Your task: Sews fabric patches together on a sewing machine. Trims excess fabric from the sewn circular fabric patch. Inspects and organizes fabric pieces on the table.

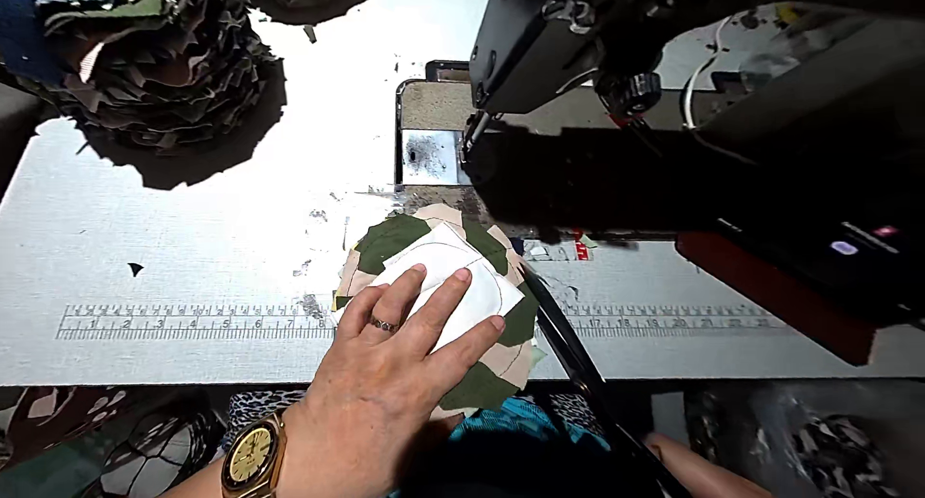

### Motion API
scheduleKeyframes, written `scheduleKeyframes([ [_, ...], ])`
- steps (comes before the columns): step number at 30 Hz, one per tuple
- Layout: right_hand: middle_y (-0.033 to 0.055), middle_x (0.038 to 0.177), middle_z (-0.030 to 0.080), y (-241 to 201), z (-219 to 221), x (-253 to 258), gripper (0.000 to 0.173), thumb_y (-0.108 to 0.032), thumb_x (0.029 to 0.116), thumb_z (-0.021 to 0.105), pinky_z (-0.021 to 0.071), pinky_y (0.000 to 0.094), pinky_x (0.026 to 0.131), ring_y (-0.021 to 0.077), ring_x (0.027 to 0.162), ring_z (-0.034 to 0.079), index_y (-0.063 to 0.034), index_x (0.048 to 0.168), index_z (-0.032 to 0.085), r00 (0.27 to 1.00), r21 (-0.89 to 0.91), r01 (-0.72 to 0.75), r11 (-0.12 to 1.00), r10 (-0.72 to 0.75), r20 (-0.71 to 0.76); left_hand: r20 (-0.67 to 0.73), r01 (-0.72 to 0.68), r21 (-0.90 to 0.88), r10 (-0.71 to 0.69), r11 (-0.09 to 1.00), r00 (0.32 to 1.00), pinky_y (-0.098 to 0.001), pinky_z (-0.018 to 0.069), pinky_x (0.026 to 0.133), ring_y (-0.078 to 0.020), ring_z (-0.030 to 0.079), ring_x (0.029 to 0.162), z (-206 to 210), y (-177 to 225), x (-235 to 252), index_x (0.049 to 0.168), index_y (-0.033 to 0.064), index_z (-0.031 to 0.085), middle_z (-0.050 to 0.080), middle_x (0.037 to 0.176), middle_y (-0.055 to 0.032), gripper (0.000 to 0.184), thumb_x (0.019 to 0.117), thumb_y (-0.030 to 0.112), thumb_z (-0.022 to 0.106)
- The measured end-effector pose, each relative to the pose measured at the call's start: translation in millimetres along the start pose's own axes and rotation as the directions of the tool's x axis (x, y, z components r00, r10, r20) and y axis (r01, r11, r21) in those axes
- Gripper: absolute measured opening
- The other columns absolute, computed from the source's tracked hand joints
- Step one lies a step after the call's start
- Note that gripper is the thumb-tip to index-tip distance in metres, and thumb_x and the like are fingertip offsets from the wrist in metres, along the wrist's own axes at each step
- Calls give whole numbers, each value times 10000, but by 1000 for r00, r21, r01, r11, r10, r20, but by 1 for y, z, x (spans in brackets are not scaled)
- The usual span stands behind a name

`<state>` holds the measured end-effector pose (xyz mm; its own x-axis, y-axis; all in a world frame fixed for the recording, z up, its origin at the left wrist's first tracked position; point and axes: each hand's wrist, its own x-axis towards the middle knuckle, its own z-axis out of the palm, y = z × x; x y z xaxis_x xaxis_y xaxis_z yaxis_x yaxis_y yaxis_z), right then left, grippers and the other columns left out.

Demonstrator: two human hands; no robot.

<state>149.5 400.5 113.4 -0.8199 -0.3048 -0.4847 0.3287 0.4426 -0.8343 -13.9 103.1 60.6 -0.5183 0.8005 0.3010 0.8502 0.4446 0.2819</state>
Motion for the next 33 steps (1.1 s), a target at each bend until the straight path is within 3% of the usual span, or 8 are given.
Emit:
scheduleKeyframes([
  [3, 66, 889, 580, 1, 5, 4, 686, -637, 989, 500, 494, 284, 705, 86, 818, 574, 34, 1121, 539, 999, 7, 26, 1000, -25, -39, -9, -8, -11, 8, 1000, 1000, -576, 376, 1043, -382, 380, 1466, 3, 3, -1, 1446, 370, 565, 427, 1615, -82, 560, 894, 457, 601],
  [9, 70, 899, 576, -1, 12, 8, 702, -640, 994, 488, 491, 269, 719, 77, 820, 566, 48, 1125, 537, 997, 14, 15, 1000, -14, -82, -46, 4, -7, -4, 1000, 999, -571, 375, 1051, -371, 405, 1458, 6, 9, -3, 1415, 369, 593, 465, 1592, -73, 489, 944, 471, 516],
  [16, 36, 815, 565, 0, 17, 6, 532, -512, 1036, 513, 474, 261, 650, 58, 736, 549, 18, 1057, 561, 989, 41, 27, 999, -21, -146, -48, 24, 12, -23, 1000, 999, -560, 381, 1063, -350, 404, 1461, 8, 9, -2, 1441, 326, 584, 447, 1603, -76, 550, 914, 484, 569],
  [20, 32, 786, 554, -3, 16, 4, 480, -476, 1032, 551, 473, 274, 629, 72, 710, 546, 4, 1038, 571, 989, 35, 1, 999, 4, -147, -36, 13, 10, -13, 1000, 999, -568, 388, 1055, -366, 385, 1469, 9, 8, -4, 1465, 311, 556, 421, 1619, -79, 596, 875, 380, 602],
  [23, 97, 874, 628, -15, 16, 4, 430, -391, 1026, 587, 528, 320, 719, 117, 795, 611, 33, 1097, 607, 984, -16, -68, 998, 65, -168, -21, 8, -8, -8, 1000, 1000, -561, 378, 1068, -341, 351, 1495, 9, 5, -6, 1510, 327, 494, 382, 1647, -32, 584, 931, 395, 522],
  [27, 79, 821, 580, -13, 18, 5, 357, -332, 1036, 587, 484, 269, 656, 91, 735, 559, 24, 1007, 602, 980, -17, 5, 1000, -8, -200, 60, 40, -20, -39, 999, 997, -579, 365, 1056, -362, 362, 1489, 1, 6, -4, 1531, 336, 458, 379, 1650, -42, 608, 936, 416, 556],
  [31, 98, 842, 593, -15, 11, 8, 453, -414, 1020, 564, 488, 327, 662, 140, 742, 573, 37, 1038, 605, 992, -36, -77, 996, 73, -103, 96, 33, -20, -31, 999, 995, -600, 363, 1039, -403, 387, 1464, -3, 6, -3, 1539, 336, 453, 380, 1644, -99, 648, 909, 341, 608],
  [33, 96, 870, 599, -8, 9, 8, 586, -548, 1008, 524, 501, 318, 680, 131, 768, 582, 29, 1068, 604, 998, -28, -28, 999, 26, -60, 100, 17, -19, -15, 1000, 995, -600, 363, 1032, -414, 379, 1465, -3, 5, -3, 1544, 345, 447, 366, 1651, -106, 653, 912, 318, 611],
])
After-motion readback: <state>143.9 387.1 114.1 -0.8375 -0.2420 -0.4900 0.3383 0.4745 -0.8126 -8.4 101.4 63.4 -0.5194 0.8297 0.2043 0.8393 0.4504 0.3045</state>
